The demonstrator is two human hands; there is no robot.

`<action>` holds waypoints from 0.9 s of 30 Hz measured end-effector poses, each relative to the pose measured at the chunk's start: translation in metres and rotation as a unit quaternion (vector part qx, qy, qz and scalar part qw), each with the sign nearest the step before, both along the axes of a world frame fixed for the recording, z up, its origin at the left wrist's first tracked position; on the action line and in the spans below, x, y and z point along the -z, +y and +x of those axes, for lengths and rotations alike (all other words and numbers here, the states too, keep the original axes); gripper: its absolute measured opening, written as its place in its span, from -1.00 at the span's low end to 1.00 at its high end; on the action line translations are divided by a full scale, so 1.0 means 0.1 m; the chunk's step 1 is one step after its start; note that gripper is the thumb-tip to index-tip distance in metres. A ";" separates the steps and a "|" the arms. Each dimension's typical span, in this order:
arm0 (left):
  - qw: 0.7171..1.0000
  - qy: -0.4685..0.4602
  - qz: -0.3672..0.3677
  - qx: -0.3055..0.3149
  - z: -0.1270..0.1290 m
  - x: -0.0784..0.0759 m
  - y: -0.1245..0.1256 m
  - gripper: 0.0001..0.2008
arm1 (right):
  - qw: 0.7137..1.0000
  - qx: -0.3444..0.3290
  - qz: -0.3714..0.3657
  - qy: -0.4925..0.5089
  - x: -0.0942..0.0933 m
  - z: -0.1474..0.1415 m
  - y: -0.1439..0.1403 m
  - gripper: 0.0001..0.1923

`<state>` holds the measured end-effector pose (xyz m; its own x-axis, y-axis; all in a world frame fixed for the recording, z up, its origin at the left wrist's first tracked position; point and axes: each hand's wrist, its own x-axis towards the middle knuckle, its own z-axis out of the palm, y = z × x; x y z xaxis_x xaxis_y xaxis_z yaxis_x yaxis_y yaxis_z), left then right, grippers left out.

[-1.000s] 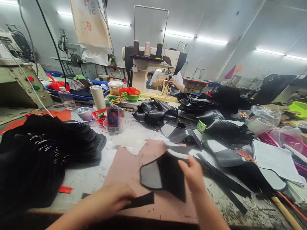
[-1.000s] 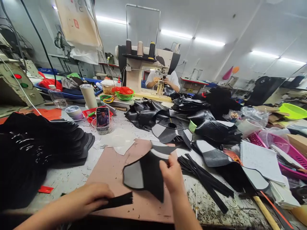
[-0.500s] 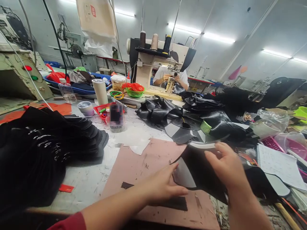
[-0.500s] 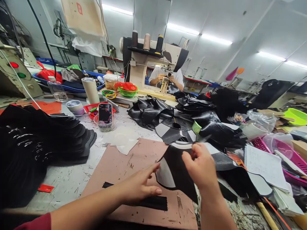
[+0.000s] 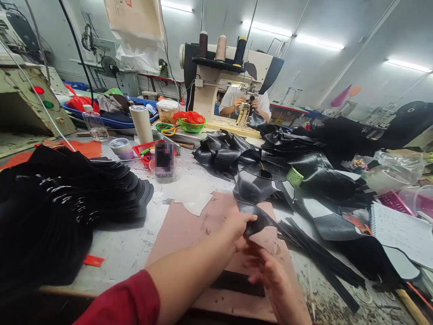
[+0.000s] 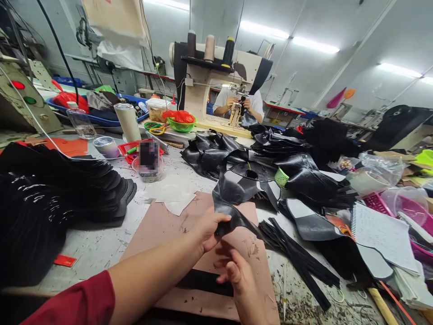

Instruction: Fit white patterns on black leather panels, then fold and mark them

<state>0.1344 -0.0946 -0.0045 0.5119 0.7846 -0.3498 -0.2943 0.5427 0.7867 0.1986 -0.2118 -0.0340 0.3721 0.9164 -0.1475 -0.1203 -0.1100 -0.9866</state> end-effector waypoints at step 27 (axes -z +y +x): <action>0.525 0.383 0.740 0.175 -1.33 0.61 -0.61 -0.62 | 0.990 0.050 -0.106 -0.076 0.38 -0.12 0.05 -0.76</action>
